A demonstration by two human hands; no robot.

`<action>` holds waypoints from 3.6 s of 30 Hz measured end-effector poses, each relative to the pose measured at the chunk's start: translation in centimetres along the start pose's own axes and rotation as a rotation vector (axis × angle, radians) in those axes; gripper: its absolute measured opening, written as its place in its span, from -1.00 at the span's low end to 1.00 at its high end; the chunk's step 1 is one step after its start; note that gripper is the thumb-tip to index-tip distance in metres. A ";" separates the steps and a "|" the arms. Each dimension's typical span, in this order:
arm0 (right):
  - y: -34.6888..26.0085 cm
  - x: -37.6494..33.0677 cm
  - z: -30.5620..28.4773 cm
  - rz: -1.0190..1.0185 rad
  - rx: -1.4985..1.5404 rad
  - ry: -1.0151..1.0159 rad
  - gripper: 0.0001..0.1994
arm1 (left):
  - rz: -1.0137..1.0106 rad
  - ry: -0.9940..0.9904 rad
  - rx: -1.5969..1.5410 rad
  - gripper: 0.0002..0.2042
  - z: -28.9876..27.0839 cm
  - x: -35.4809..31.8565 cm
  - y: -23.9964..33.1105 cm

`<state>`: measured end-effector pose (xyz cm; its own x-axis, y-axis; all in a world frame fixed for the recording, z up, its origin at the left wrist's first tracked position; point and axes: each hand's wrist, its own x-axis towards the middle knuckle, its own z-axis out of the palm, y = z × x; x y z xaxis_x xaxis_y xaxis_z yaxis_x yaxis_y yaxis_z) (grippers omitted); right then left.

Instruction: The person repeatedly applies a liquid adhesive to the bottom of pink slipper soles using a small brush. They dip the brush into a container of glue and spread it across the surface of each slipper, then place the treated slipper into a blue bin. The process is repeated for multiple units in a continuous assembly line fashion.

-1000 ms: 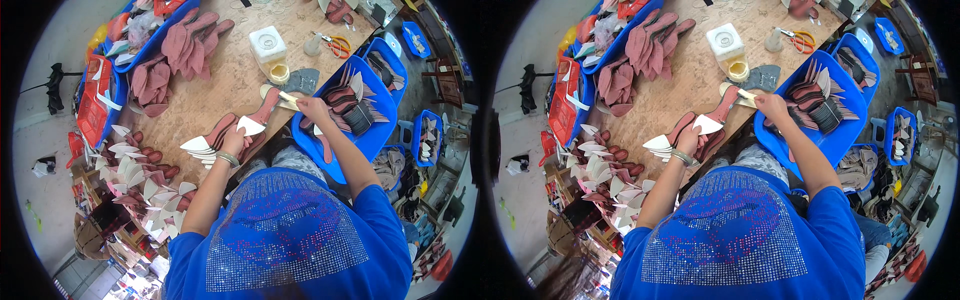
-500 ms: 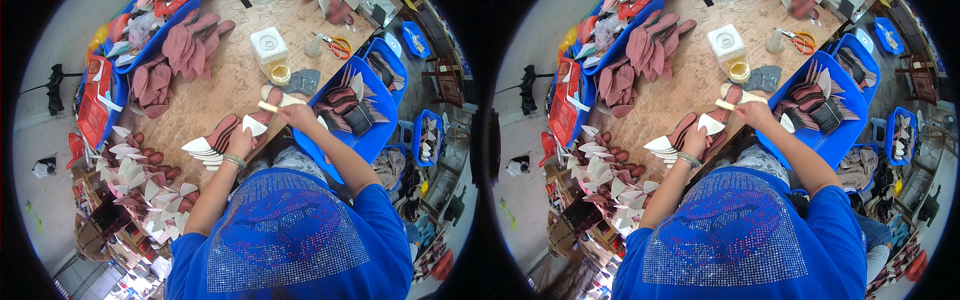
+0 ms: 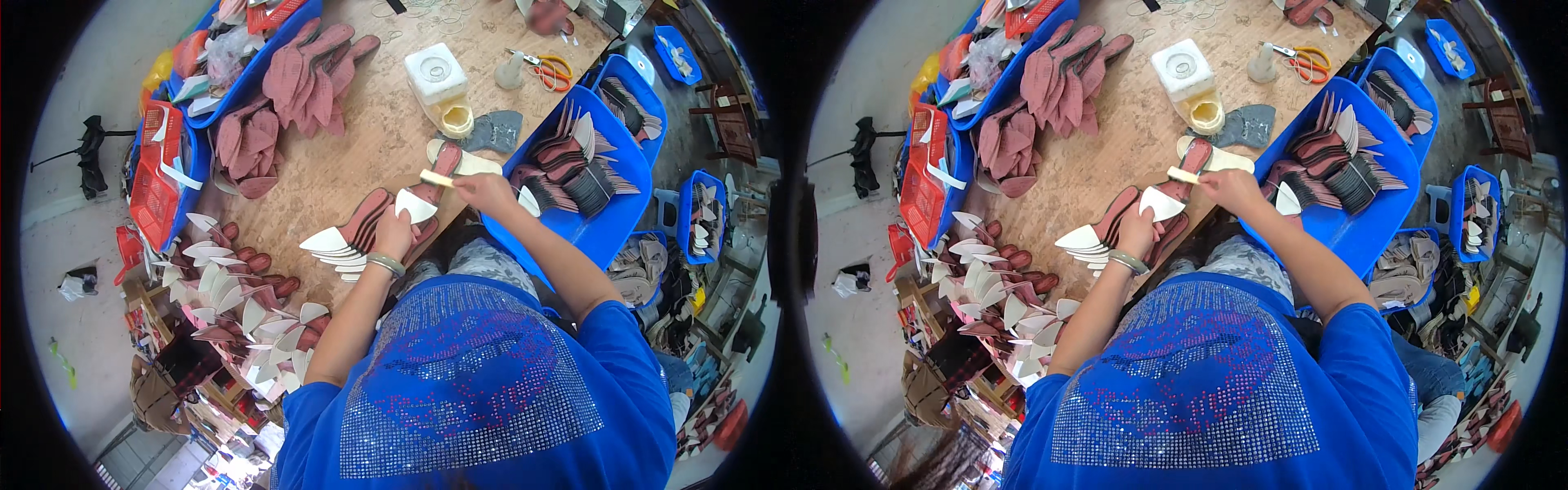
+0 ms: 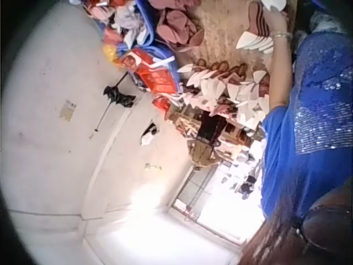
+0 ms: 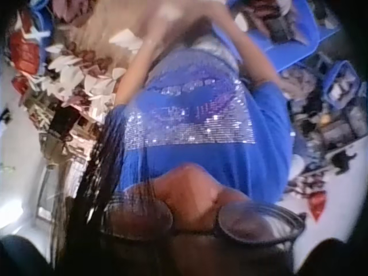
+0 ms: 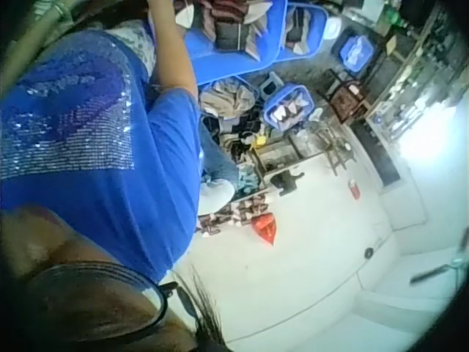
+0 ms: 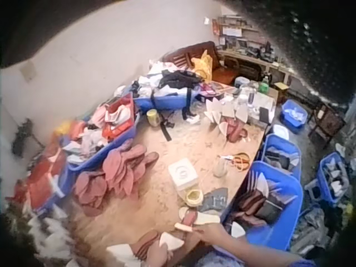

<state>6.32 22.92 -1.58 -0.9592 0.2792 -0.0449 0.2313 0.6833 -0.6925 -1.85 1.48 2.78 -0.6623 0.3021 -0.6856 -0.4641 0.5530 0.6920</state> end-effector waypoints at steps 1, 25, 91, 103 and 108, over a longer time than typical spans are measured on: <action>0.2 0.4 -0.7 -0.011 -0.042 0.021 -0.82 | 0.002 -0.002 0.001 -0.78 -0.1 -0.2 0.6; -0.2 -6.7 -0.1 0.096 0.197 0.010 -0.84 | -0.176 -0.048 -0.327 -0.83 -1.0 -0.1 1.3; -9.2 -2.5 -3.0 0.591 1.219 -0.149 -0.77 | 0.123 1.141 0.654 -0.61 -31.8 1.3 3.1; -8.6 -3.1 -3.4 0.646 1.169 -0.080 -0.74 | 0.154 0.596 0.939 -0.45 -31.5 10.4 -1.8; -7.6 -2.2 -3.9 0.630 1.089 -0.084 -0.73 | 0.009 -0.420 1.001 -0.34 -26.0 7.4 -2.7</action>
<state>7.30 19.76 6.55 -0.7481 0.2823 -0.6005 0.4361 -0.4728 -0.7657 -20.80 -17.98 1.68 -0.3210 0.4458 -0.8356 0.3566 0.8743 0.3294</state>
